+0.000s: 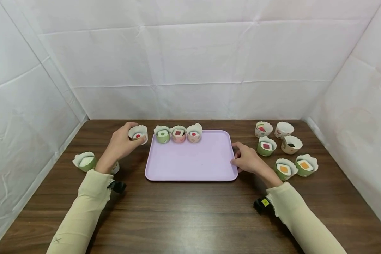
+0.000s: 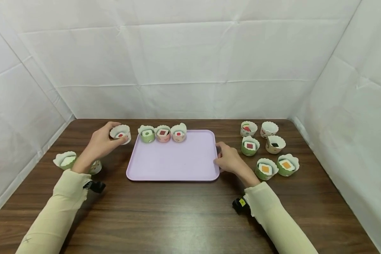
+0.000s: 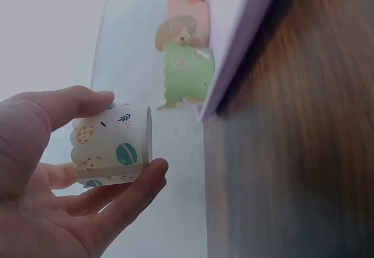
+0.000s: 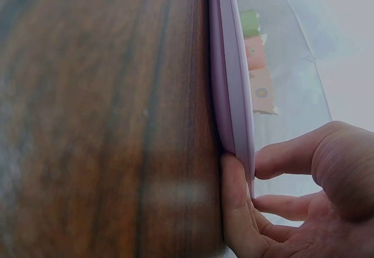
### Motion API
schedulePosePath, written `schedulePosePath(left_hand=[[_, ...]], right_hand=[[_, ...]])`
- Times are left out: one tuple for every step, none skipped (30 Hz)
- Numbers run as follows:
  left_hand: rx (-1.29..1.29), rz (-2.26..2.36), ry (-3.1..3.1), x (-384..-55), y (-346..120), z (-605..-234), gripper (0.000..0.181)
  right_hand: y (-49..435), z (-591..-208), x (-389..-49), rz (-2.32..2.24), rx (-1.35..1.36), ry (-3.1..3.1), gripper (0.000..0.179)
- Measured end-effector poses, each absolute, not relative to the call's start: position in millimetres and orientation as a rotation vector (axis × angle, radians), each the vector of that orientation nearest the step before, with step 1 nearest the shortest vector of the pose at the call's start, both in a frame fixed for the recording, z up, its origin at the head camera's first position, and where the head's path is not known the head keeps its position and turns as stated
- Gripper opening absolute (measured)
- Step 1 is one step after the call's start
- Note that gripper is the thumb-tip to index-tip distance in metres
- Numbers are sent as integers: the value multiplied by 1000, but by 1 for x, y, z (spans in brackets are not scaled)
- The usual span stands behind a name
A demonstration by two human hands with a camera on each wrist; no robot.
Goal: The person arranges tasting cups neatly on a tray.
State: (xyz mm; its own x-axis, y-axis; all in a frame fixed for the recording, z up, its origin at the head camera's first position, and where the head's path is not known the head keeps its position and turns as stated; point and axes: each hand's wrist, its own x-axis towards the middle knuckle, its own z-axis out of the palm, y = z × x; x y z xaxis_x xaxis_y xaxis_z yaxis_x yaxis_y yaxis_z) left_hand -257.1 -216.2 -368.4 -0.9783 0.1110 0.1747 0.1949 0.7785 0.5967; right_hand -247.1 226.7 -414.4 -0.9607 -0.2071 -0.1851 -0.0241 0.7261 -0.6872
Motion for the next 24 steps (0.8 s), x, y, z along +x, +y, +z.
schedulePosePath(left_hand=[[-251, -979, -2839, -257, -214, -368, 65], [-259, -988, -2839, -258, -212, -367, 65], [-264, -994, -2840, -259, -210, -367, 65], [-273, -997, -2841, -259, -207, -368, 65], [-282, -1002, -2841, -260, -205, -368, 65], [-288, -1006, -2844, -260, -202, -368, 65], [-292, -1009, -2849, -260, -199, -369, 66], [-297, -1011, -2852, -261, -197, -369, 66], [-300, -1010, -2856, -261, -194, -370, 66], [-307, -1011, -2861, -261, -191, -370, 67], [-314, -1010, -2866, -261, -187, -370, 67], [-320, -1008, -2872, -262, -184, -369, 68], [-330, -1006, -2873, -262, -180, -369, 68], [-343, -1005, -2868, -263, -177, -368, 68], [-355, -1004, -2864, -264, -173, -368, 68], [-369, -1005, -2859, -265, -169, -368, 68], [-383, -1009, -2853, -266, -165, -367, 68], [-394, -1010, -2849, -266, -162, -367, 68], [-407, -1009, -2845, -267, -158, -367, 68], [-419, -1010, -2842, -268, -154, -367, 68], [-436, -1009, -2841, -269, -149, -366, 67], [-455, -1007, -2836, -270, -145, -366, 67], [-471, -1008, -2835, -271, -141, -365, 66], [-491, -999, -2831, -272, -136, -365, 64]], right_hand=[[226, -414, -247, -1062, -178, 2683, 69], [227, -414, -248, -1061, -179, 2682, 69], [227, -414, -248, -1057, -183, 2684, 69], [227, -414, -248, -1055, -183, 2684, 69], [227, -414, -248, -1052, -183, 2685, 69], [227, -415, -248, -1051, -182, 2685, 69], [227, -415, -248, -1050, -180, 2685, 69], [227, -415, -248, -1051, -179, 2684, 69], [227, -415, -248, -1050, -179, 2685, 69], [227, -414, -248, -1051, -178, 2684, 69], [227, -414, -248, -1051, -178, 2686, 69], [227, -414, -248, -1050, -177, 2687, 69], [227, -414, -248, -1050, -177, 2687, 69], [227, -414, -248, -1050, -177, 2687, 69], [227, -414, -248, -1051, -178, 2687, 69], [227, -414, -248, -1054, -177, 2687, 69], [227, -414, -248, -1056, -177, 2688, 69], [227, -415, -248, -1058, -178, 2687, 69], [227, -414, -248, -1060, -179, 2687, 69], [227, -415, -248, -1061, -179, 2687, 69], [227, -415, -248, -1062, -180, 2687, 69], [227, -415, -248, -1061, -180, 2687, 69], [228, -415, -248, -1059, -179, 2687, 69], [228, -415, -248, -1058, -177, 2687, 69]])
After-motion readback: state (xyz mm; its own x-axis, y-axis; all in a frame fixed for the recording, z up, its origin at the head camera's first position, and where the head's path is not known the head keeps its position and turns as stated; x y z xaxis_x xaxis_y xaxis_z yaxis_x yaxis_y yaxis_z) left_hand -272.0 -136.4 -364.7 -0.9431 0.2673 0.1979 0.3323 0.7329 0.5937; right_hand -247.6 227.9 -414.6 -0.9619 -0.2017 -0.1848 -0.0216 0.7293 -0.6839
